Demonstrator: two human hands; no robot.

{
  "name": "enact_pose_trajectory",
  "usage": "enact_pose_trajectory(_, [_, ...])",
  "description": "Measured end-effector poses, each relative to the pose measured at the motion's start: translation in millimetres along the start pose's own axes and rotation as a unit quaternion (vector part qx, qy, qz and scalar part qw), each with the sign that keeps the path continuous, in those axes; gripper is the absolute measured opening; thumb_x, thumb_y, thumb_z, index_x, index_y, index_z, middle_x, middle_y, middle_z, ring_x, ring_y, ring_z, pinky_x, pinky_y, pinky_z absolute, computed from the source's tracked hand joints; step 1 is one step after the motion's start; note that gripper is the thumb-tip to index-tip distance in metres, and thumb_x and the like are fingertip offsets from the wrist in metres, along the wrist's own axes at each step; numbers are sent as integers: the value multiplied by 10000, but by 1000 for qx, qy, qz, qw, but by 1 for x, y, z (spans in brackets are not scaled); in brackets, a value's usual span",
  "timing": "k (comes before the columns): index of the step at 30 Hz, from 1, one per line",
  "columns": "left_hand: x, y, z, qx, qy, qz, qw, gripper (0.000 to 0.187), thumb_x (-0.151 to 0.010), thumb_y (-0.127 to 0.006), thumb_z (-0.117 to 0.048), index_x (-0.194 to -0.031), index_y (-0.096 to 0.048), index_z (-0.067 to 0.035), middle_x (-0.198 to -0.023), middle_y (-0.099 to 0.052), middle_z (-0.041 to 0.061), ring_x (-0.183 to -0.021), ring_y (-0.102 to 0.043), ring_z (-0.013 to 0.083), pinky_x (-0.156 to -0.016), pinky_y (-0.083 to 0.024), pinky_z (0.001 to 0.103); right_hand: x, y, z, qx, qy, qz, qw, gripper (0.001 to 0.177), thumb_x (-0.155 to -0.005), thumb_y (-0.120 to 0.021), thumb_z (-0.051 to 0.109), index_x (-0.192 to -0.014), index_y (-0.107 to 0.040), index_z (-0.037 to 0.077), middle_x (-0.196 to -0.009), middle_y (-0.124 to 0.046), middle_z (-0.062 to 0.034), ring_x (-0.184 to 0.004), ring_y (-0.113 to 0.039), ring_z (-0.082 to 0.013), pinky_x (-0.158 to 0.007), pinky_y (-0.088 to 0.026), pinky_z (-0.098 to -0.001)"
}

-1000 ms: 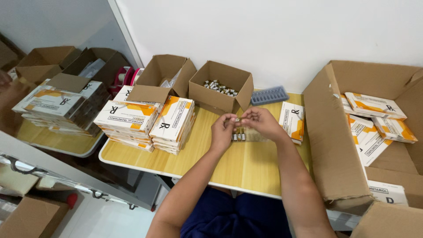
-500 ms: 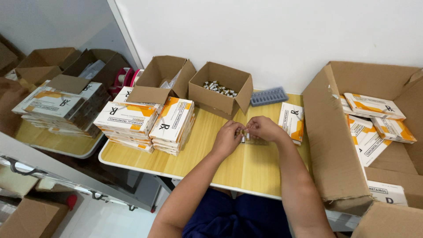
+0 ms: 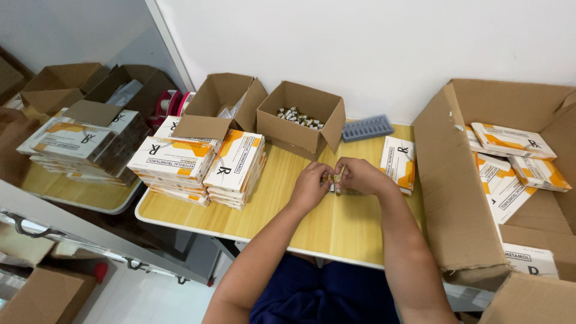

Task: The person places small vials into a plastic blister pack, inserts the filled pack into a cardboard box, and seals the box. The person repeats this process with multiple vials and boxes.

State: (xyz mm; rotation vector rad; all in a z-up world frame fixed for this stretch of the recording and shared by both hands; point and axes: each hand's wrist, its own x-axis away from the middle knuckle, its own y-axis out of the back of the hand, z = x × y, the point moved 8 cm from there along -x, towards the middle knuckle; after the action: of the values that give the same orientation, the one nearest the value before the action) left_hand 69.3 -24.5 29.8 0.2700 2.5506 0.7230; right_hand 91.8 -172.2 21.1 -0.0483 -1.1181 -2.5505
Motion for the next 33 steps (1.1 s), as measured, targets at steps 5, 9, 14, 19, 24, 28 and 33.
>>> enact_pose_trajectory(5, [-1,0,1,-10,-5,-4,1000,242,-807,-752,-5,-1044,-722,-38,-976,-662,129,-883,-668,296,-802,-547,397,-4,1,2,16,13,-29,999,284,-812,-792,81,-1055,-650,45,-791,-746,-91,-740,-724,-193,-688,-557,-346])
enact_pose_trajectory(9, [0,0,0,3,-13,-6,1000,243,-800,-739,-2,-1040,-721,-37,-1007,-665,124,-911,-680,281,-823,-558,385,-8,5,-1,55,31,-68,996,282,-801,-816,91,-1024,-655,32,-805,-737,-101,-748,-709,-218,-698,-547,-360])
enact_pose_trajectory(14, [1,-1,-1,-28,22,21,999,304,-837,-842,-195,-1074,-720,-49,-1012,-650,109,-931,-657,271,-834,-541,399,-12,1,-10,31,15,-56,998,246,-817,-783,65,-1027,-660,29,-812,-742,-115,-754,-723,-227,-705,-559,-360])
enact_pose_trajectory(19, [0,-2,-4,-27,29,26,999,514,-684,-918,-297,-1087,-712,-55,-1028,-643,92,-933,-654,260,-831,-546,391,-14,0,-11,51,32,-55,997,210,-817,-771,51,-1003,-678,20,-826,-749,-100,-773,-730,-210,-728,-568,-341])
enact_pose_trajectory(24, [1,-2,-3,-39,16,19,999,428,-730,-898,-281,-1059,-736,-61,-1040,-647,88,-952,-659,261,-845,-547,390,-12,1,-13,39,19,-46,998,171,-820,-723,5,-990,-708,19,-857,-767,-98,-800,-738,-205,-745,-573,-339])
enact_pose_trajectory(28, [3,-5,-2,-44,12,20,999,390,-733,-886,-252,-1040,-742,-60,-1060,-642,94,-950,-663,272,-842,-547,392,-11,2,-11,44,29,-46,998,149,-852,-704,31,-998,-732,31,-884,-782,-93,-823,-745,-198,-775,-575,-327])
enact_pose_trajectory(33, [4,-3,-6,-55,-5,2,998,392,-719,-892,-238,-1019,-739,-38,-1063,-635,112,-965,-653,301,-837,-537,407,-15,0,-13,54,33,-45,997,147,-835,-719,38,-981,-734,23,-883,-786,-100,-822,-752,-212,-778,-579,-336])
